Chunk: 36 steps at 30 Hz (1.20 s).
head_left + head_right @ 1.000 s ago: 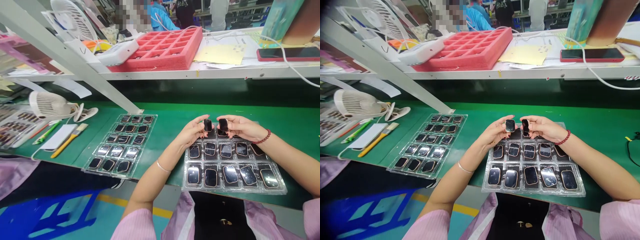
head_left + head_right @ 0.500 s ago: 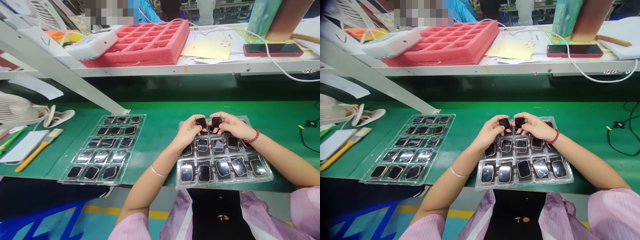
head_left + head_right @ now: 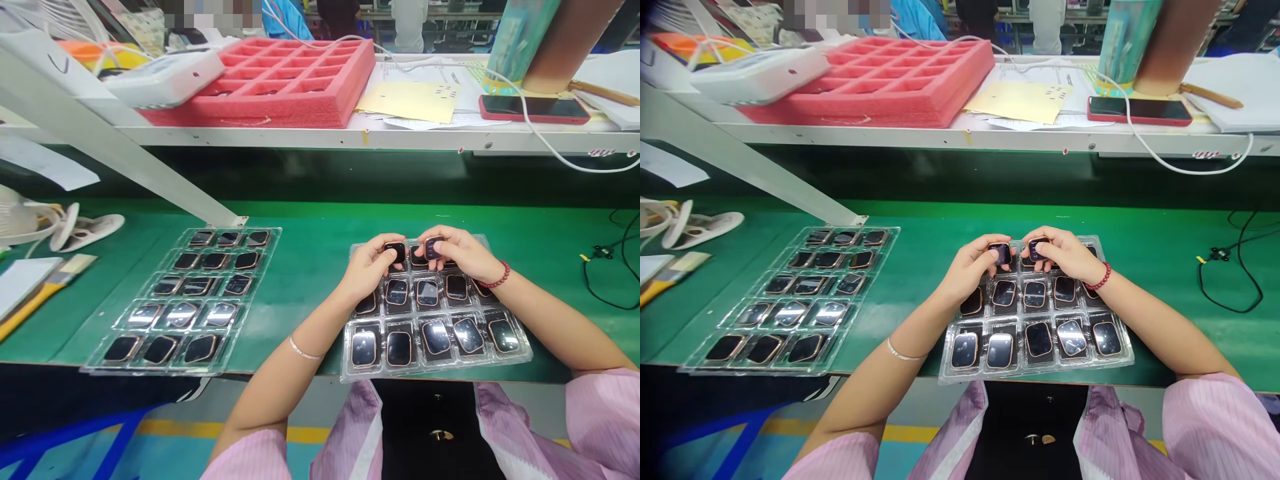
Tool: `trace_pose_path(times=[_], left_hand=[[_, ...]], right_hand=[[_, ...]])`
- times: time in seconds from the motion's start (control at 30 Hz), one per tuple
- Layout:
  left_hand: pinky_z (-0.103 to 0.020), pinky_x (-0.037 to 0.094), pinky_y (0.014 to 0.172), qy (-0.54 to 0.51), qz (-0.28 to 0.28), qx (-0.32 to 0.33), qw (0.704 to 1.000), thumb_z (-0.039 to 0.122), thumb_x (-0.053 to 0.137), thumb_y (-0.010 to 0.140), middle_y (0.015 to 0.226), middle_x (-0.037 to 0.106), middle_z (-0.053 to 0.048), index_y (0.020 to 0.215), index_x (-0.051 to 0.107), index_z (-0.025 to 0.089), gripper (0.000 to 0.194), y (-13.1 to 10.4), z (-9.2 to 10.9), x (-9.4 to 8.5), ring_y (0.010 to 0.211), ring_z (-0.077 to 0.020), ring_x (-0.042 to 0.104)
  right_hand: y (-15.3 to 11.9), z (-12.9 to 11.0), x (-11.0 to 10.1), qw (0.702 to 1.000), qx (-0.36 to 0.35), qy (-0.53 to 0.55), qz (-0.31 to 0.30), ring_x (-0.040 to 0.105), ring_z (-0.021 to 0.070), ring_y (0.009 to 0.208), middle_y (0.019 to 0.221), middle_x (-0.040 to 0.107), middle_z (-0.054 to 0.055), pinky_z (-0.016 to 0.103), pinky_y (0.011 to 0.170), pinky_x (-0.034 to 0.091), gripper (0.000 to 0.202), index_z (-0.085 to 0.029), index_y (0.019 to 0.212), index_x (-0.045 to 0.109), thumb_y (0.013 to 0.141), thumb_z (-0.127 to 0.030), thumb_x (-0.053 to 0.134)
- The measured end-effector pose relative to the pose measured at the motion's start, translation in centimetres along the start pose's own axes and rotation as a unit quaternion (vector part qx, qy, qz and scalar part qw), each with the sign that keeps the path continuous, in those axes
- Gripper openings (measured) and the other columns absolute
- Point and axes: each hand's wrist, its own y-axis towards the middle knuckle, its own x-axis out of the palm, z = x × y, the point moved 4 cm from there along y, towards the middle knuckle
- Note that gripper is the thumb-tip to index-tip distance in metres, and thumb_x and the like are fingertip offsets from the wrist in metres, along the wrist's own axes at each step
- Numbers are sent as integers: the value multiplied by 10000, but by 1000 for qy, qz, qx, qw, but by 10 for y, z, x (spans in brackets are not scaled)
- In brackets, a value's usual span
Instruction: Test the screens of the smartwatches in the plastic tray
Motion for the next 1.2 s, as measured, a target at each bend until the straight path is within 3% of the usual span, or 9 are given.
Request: trace_pose_path(times=[0.17, 0.4, 0.63, 1.2], left_hand=[[-316, 606, 770, -19, -16, 19, 1000, 227, 682, 802, 1104, 734, -97, 1146, 675, 159, 351, 0, -4, 4, 901, -187, 710], [-267, 602, 715, -28, -13, 22, 999, 221, 695, 809, 1096, 731, -89, 1061, 693, 157, 260, -1, -4, 6, 902, -173, 699], [-255, 586, 662, 9, -10, 15, 1000, 247, 702, 821, 966, 752, -59, 1075, 681, 169, 266, -2, -1, 2, 735, -135, 674], [-260, 576, 654, 14, -4, 10, 1000, 273, 709, 833, 918, 750, -48, 1079, 672, 190, 263, -3, -1, 2, 767, -154, 689]], right_hand=[[0, 0, 1, 1000, -4, -29, 9, 702, 109, 661, 1018, 774, 64, 221, 577, 583, 294, -179, 1131, 648, 845, -219, 702], [0, 1, 2, 999, 5, -53, 2, 699, 107, 654, 971, 764, 54, 220, 584, 595, 225, -184, 1098, 660, 879, -223, 697], [1, 0, 6, 998, 0, -61, -6, 682, 84, 611, 935, 743, 31, 189, 552, 571, 186, -178, 1087, 655, 904, -143, 645], [0, -2, 8, 997, -21, -80, -13, 678, 88, 612, 920, 733, 28, 181, 526, 549, 213, -178, 1070, 650, 898, -67, 593]])
